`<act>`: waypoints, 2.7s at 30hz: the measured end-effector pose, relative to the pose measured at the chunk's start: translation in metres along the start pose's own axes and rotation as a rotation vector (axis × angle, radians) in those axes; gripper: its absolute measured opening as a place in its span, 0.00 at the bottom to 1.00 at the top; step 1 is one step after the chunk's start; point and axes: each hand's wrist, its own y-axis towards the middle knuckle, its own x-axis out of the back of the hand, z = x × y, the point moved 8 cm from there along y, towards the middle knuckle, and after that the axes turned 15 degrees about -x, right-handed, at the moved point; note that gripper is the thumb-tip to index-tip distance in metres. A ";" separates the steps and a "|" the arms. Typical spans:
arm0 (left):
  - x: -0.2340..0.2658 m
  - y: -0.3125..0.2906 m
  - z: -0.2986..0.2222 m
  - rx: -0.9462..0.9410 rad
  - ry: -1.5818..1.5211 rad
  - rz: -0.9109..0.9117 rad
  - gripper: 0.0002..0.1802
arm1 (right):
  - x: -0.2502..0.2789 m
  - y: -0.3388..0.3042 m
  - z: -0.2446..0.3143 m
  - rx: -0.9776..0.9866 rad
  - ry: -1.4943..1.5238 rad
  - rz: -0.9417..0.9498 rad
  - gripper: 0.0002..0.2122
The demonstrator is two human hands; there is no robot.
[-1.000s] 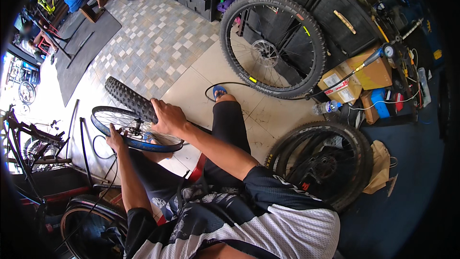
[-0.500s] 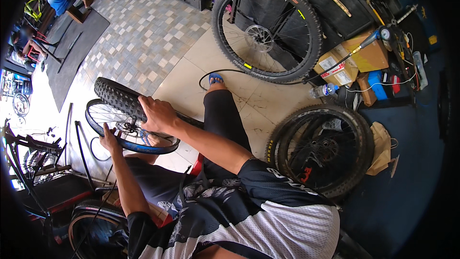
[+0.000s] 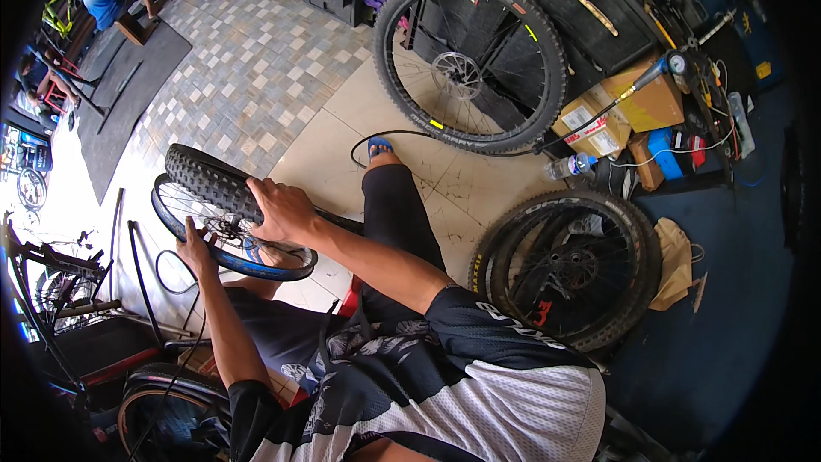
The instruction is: The person removes a bicycle tire from a rim, then installs a new tire onto the rim using tire levers. The person also handles a new inner tube and prepares it for installation.
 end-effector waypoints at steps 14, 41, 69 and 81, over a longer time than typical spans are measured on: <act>-0.004 -0.001 -0.001 -0.008 -0.022 -0.033 0.29 | 0.010 0.013 -0.013 -0.063 0.013 -0.067 0.35; 0.006 -0.005 -0.007 0.008 -0.087 -0.099 0.21 | 0.016 0.029 -0.016 -0.139 -0.114 -0.086 0.32; 0.051 -0.011 0.006 -0.025 -0.213 -0.160 0.21 | 0.158 0.174 -0.214 -0.458 0.013 -0.103 0.29; 0.042 -0.017 -0.003 -0.046 -0.100 -0.104 0.24 | 0.141 0.144 -0.189 -0.464 -0.015 -0.188 0.21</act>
